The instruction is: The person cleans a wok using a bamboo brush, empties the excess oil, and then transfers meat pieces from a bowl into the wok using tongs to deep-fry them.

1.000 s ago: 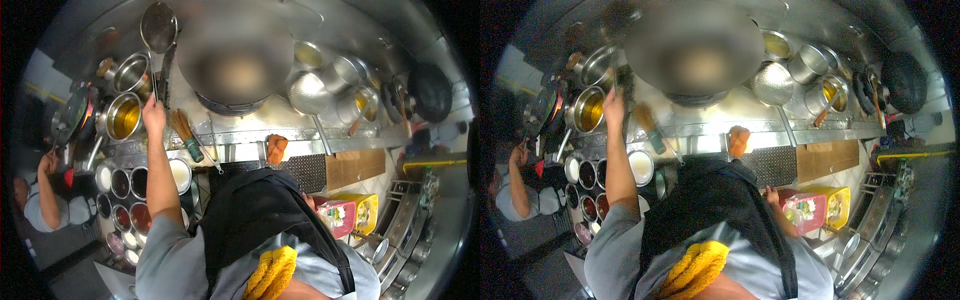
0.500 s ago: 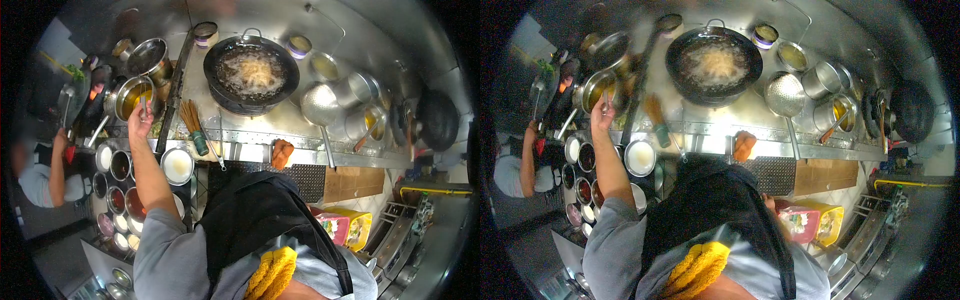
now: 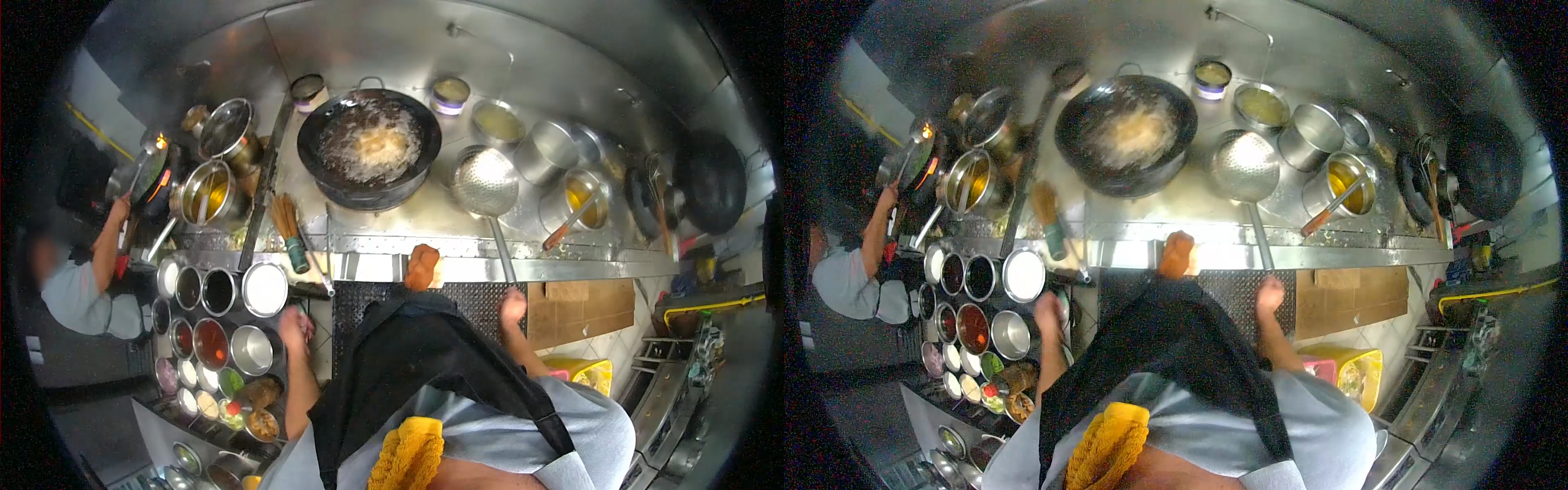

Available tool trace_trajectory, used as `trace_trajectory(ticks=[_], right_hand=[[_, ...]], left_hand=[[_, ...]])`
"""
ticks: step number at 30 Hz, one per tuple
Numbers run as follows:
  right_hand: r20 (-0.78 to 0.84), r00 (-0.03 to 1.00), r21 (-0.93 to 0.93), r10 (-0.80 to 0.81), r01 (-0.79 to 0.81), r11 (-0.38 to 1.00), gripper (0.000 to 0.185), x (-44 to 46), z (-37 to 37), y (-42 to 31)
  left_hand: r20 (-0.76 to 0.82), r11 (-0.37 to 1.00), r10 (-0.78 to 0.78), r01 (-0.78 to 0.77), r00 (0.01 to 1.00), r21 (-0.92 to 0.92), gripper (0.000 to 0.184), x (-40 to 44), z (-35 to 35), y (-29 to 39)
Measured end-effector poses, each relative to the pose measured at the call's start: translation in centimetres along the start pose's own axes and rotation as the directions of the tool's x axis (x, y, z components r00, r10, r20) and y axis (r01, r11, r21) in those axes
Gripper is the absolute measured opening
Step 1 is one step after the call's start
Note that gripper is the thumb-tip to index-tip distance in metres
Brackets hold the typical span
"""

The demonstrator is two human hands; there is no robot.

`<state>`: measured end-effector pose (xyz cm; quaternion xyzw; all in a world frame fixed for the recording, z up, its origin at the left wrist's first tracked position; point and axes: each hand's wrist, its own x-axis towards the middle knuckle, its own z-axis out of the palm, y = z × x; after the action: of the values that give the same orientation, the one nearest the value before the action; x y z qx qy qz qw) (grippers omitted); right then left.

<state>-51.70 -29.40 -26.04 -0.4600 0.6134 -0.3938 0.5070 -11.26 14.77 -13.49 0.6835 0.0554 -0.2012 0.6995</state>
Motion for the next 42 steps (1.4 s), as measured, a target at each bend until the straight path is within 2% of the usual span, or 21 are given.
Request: trace_trajectory(ticks=[1,2,3,4,5,9,13,22,24,25,26,27,28,30,31,32,33,34,38,40,42], right_hand=[[0.039,0.997,0.188,0.071,-0.077,0.979,0.049,1.6,-0.3,-3.2],[0.088,0.986,0.358,0.142,-0.164,0.919,0.056,1.8,-1.1,-9.3],[0.035,0.954,0.511,0.298,-0.273,0.815,0.070,0.8,0.5,-16.6],[0.278,0.927,0.592,0.252,-0.372,0.715,0.073,2.4,0.2,-19.9],[0.488,0.870,0.671,0.066,-0.422,0.609,0.051,2.9,1.0,-24.2],[0.295,0.946,0.645,0.135,-0.301,0.703,0.016,12.0,4.2,-26.4],[0.282,0.959,0.465,0.019,-0.153,0.872,0.006,7.7,5.3,-26.9],[0.445,0.890,0.016,-0.099,0.103,0.995,0.008,17.6,13.7,-26.5],[0.375,0.909,-0.607,-0.183,0.390,0.692,0.025,22.5,16.9,-25.4],[0.389,0.904,-0.604,-0.177,0.395,0.693,0.025,25.1,18.3,-24.2],[0.345,0.898,-0.647,-0.273,0.438,0.624,0.027,27.5,19.6,-22.7],[0.306,0.877,-0.689,-0.370,0.472,0.550,0.030,28.4,20.7,-21.7],[0.319,0.875,-0.684,-0.365,0.479,0.550,0.030,28.0,21.4,-22.1],[0.516,0.854,-0.384,0.070,0.158,0.910,0.014,27.0,21.8,-25.6],[0.504,0.825,-0.185,0.257,-0.187,0.965,0.005,26.4,22.0,-27.5],[0.507,0.823,-0.190,0.257,-0.184,0.964,0.005,26.9,22.2,-28.5],[0.637,0.694,0.116,0.335,-0.516,0.849,0.003,28.2,22.4,-29.5],[0.774,0.549,0.334,0.315,-0.777,0.533,0.003,28.2,22.5,-31.1],[0.812,0.543,0.452,0.214,-0.817,0.358,0.003,26.5,21.3,-35.1],[0.793,0.609,0.592,-0.022,-0.761,0.266,0.003,25.6,20.8,-36.2],[0.808,0.588,0.564,0.032,-0.788,0.247,0.002,25.1,20.8,-37.8]], left_hand=[[0.122,0.989,-0.046,0.028,0.991,0.148,0.028,-0.1,-2.7,-8.5],[-0.003,0.914,-0.133,0.123,0.991,0.387,0.034,-4.3,-1.1,-10.4],[0.352,0.871,-0.490,0.437,0.797,0.224,0.035,-3.6,-5.8,-17.5],[0.240,0.783,-0.157,-0.028,0.958,0.621,0.029,-6.2,-6.8,-27.0],[0.308,0.647,-0.164,-0.134,0.937,0.751,0.027,-9.0,-7.3,-29.9],[0.258,0.787,-0.471,0.270,0.844,0.555,0.020,-14.4,-7.2,-28.8],[0.132,0.707,-0.706,0.700,0.695,0.100,0.025,-16.8,-5.1,-22.7],[-0.059,0.710,-0.703,0.704,0.709,-0.006,0.024,-24.0,-4.5,-17.1],[-0.049,0.710,-0.682,0.676,0.730,0.198,0.026,-26.3,-7.6,-21.2],[-0.042,0.698,-0.673,0.652,0.739,0.295,0.028,-27.5,-9.2,-23.3],[0.242,0.794,-0.433,0.241,0.868,0.558,0.032,-28.7,-11.2,-25.3],[0.534,0.478,-0.054,-0.448,0.844,0.756,0.035,-29.8,-12.7,-26.6],[0.684,0.067,0.270,-0.722,0.678,0.689,0.039,-30.8,-13.3,-26.9],[0.532,0.197,0.212,-0.569,0.820,0.799,0.045,-33.5,-12.5,-26.7],[0.375,0.315,0.131,-0.397,0.918,0.862,0.050,-34.3,-12.0,-26.9],[0.369,0.319,0.131,-0.391,0.920,0.863,0.050,-34.8,-11.4,-26.2],[0.267,0.159,-0.278,-0.230,0.923,0.960,0.050,-35.0,-11.2,-25.9],[0.065,-0.062,-0.618,-0.131,0.783,0.989,0.051,-35.0,-11.0,-26.1],[0.220,0.174,-0.364,-0.166,0.905,0.971,0.046,-34.3,-9.8,-27.4],[0.344,0.345,-0.166,-0.273,0.924,0.898,0.039,-32.2,-8.3,-27.6],[0.249,0.434,-0.119,-0.175,0.961,0.884,0.035,-31.3,-9.1,-29.4]])
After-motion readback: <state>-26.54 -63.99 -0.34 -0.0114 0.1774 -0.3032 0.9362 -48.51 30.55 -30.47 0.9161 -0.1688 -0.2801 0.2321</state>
